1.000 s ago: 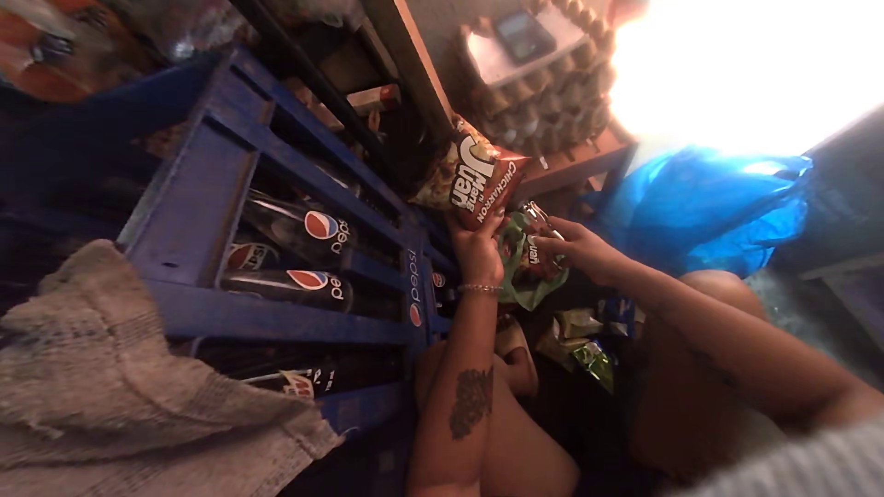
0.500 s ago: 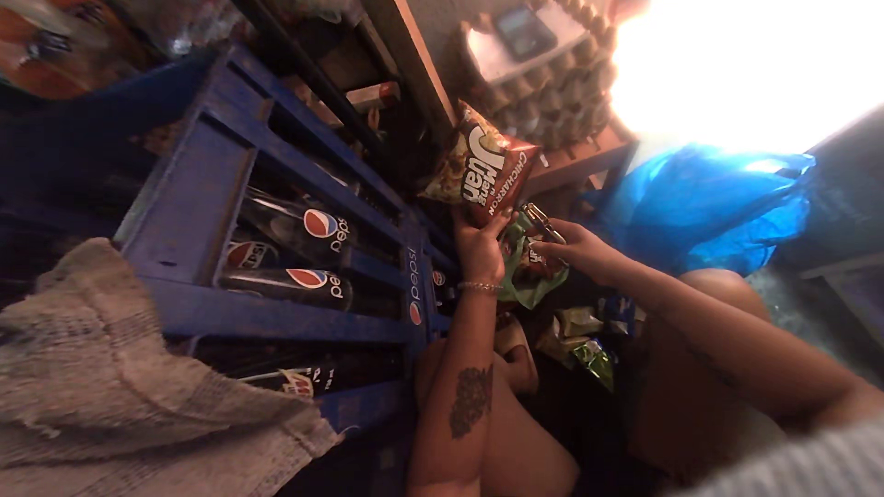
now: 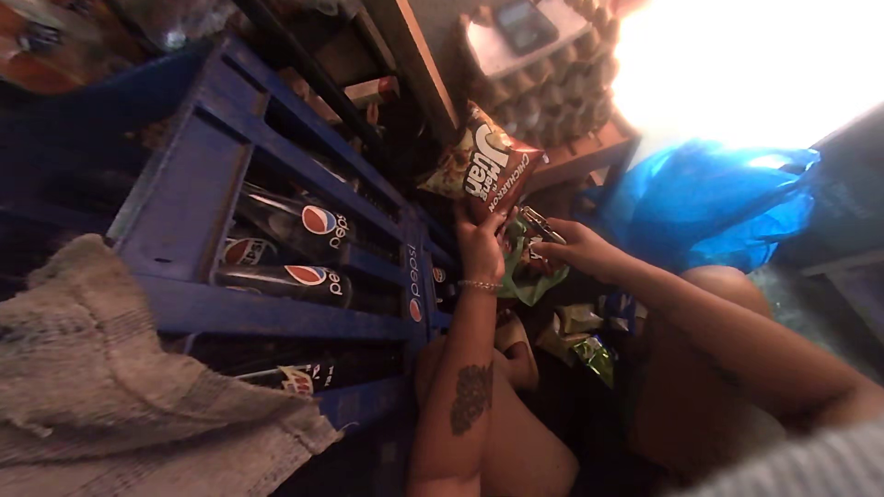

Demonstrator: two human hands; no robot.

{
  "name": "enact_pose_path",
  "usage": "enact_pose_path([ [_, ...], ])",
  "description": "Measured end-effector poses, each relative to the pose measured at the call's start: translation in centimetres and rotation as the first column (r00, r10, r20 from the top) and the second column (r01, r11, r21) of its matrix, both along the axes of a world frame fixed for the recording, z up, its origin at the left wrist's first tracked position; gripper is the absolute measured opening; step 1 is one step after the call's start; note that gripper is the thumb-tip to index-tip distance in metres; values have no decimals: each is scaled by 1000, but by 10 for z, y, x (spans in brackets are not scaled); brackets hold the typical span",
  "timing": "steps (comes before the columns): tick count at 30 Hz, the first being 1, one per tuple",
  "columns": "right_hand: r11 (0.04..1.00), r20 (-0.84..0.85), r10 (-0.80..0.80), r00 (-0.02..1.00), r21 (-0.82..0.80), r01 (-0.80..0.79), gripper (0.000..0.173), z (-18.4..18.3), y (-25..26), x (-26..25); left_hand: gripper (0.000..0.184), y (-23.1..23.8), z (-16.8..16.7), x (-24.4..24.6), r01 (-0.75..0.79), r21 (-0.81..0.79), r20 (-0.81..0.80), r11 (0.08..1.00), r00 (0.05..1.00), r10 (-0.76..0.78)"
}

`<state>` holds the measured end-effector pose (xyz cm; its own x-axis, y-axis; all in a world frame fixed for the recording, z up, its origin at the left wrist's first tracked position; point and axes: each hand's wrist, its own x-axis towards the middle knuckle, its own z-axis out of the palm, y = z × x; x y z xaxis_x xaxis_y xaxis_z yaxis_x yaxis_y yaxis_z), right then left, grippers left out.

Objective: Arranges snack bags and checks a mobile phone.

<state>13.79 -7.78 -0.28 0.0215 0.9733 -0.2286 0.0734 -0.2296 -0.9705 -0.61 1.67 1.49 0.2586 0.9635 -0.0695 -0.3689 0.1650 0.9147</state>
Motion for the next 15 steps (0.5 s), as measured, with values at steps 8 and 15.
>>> enact_pose_path([
  [8,999,27,-2,1000,43,1,27,1,-1,1,66,-3,2,3,46,14,110,999,993,-47],
  [15,999,71,10,997,49,-13,25,1,-1,2,66,-5,4,4,60,36,137,998,988,-65],
])
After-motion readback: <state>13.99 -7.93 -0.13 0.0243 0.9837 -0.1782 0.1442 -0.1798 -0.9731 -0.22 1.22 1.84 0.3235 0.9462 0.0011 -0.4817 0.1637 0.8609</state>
